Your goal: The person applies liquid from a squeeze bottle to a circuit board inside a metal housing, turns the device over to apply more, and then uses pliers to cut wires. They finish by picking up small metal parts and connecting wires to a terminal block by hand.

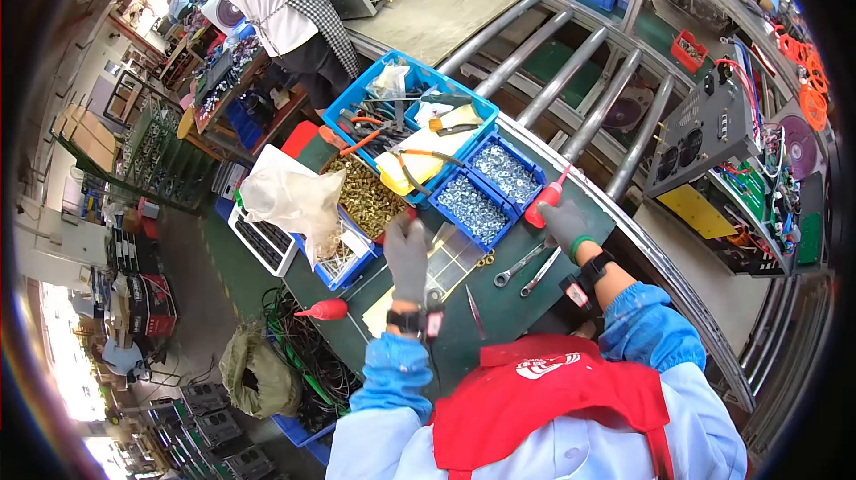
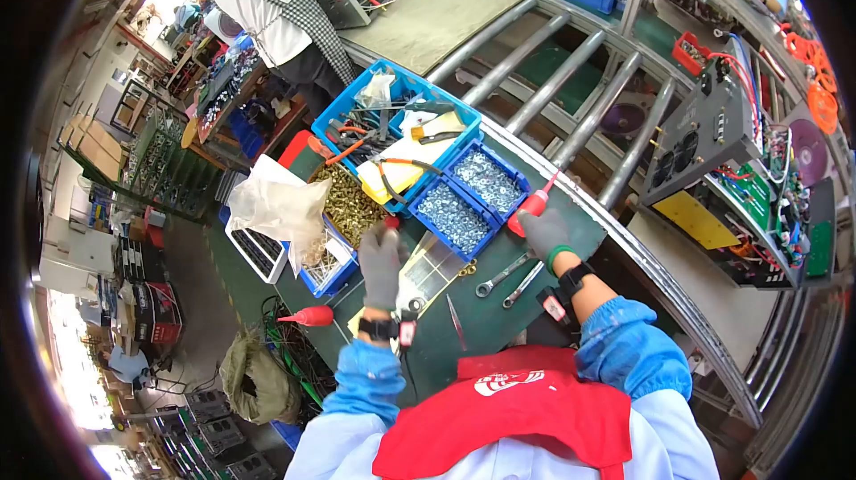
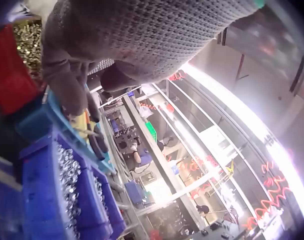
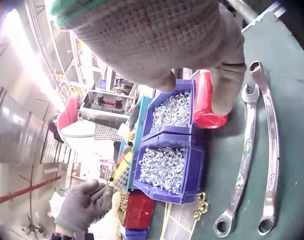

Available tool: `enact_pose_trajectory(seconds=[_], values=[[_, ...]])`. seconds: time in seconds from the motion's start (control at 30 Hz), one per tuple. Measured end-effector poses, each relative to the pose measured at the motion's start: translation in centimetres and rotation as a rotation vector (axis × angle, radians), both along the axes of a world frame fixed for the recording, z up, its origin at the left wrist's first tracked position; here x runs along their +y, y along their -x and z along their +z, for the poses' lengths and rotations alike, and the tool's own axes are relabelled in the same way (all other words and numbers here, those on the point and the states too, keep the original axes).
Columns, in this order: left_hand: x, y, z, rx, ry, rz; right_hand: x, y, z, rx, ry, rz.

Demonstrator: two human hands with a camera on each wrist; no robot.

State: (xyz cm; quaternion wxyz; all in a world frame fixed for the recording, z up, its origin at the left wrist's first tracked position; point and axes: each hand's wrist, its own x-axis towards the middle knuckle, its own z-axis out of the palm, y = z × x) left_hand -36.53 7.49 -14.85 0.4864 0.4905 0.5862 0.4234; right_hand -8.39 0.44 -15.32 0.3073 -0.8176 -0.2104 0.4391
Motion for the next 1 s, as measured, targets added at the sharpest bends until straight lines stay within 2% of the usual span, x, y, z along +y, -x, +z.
enact_pose_trajectory(seconds=[0.03, 0.1, 0.2, 0.27, 0.37, 0.43, 0.47, 0.5, 0.53, 0.57, 0.6, 0.63, 0.7, 0.87, 0.93, 1.0], values=[[-1.9, 0.7, -1.0, 0.030, 0.018, -0.073, 0.2, 0.2, 0.0, 0.008, 0.026, 0.019], [-5.4, 0.9, -0.9, 0.047, 0.237, -0.204, 0.8, 0.1, -3.0, 0.052, 0.056, -0.062], [-8.9, 0.4, -1.6, -0.029, 0.364, -0.303, 1.7, -0.4, -4.2, 0.076, 0.080, -0.095], [-9.8, -0.6, -1.2, -0.081, 0.391, -0.350, 2.1, -0.9, -3.8, 0.115, 0.084, -0.069], [-9.6, -2.5, -0.7, -0.122, 0.404, -0.453, 1.5, -1.1, -3.8, 0.181, -0.034, -0.162], [-9.3, -4.4, -0.1, -0.159, 0.403, -0.503, 0.5, -1.6, -4.7, 0.425, -0.142, -0.229], [-9.1, -5.2, -0.2, -0.180, 0.394, -0.503, -0.3, -1.3, -3.4, 0.545, -0.199, -0.269], [-8.6, -5.9, -0.2, -0.203, 0.386, -0.513, -1.9, -1.1, -2.1, 0.559, -0.232, -0.267], [-8.4, -7.2, -0.4, -0.235, 0.380, -0.539, -3.2, -1.0, -4.2, 0.580, -0.392, -0.225], [-8.4, -8.4, -0.2, -0.240, 0.418, -0.528, -5.3, -0.5, -2.9, 0.620, -0.428, -0.169], [-8.9, -10.1, 3.1, -0.333, 0.461, -0.605, -7.9, -1.5, -1.8, 0.425, -0.476, 0.189], [-8.9, -11.0, 3.3, -0.307, 0.512, -0.719, -9.9, -0.5, -0.2, 0.478, -0.442, 0.008], [-9.4, -13.8, 3.6, -0.229, 0.515, -1.000, -14.9, 0.0, 0.8, 0.503, -0.584, -0.115], [-16.5, -22.8, 2.6, -0.232, 0.534, -1.476, -27.0, -3.6, 3.1, 0.311, -0.376, -0.490], [-20.0, -26.6, 2.2, -0.199, 0.565, -1.576, -31.2, -5.0, 3.3, 0.208, -0.298, -0.603], [-23.5, -30.0, 1.3, -0.221, 0.679, -1.597, -34.9, -6.9, 3.9, 0.277, -0.257, -0.736]])
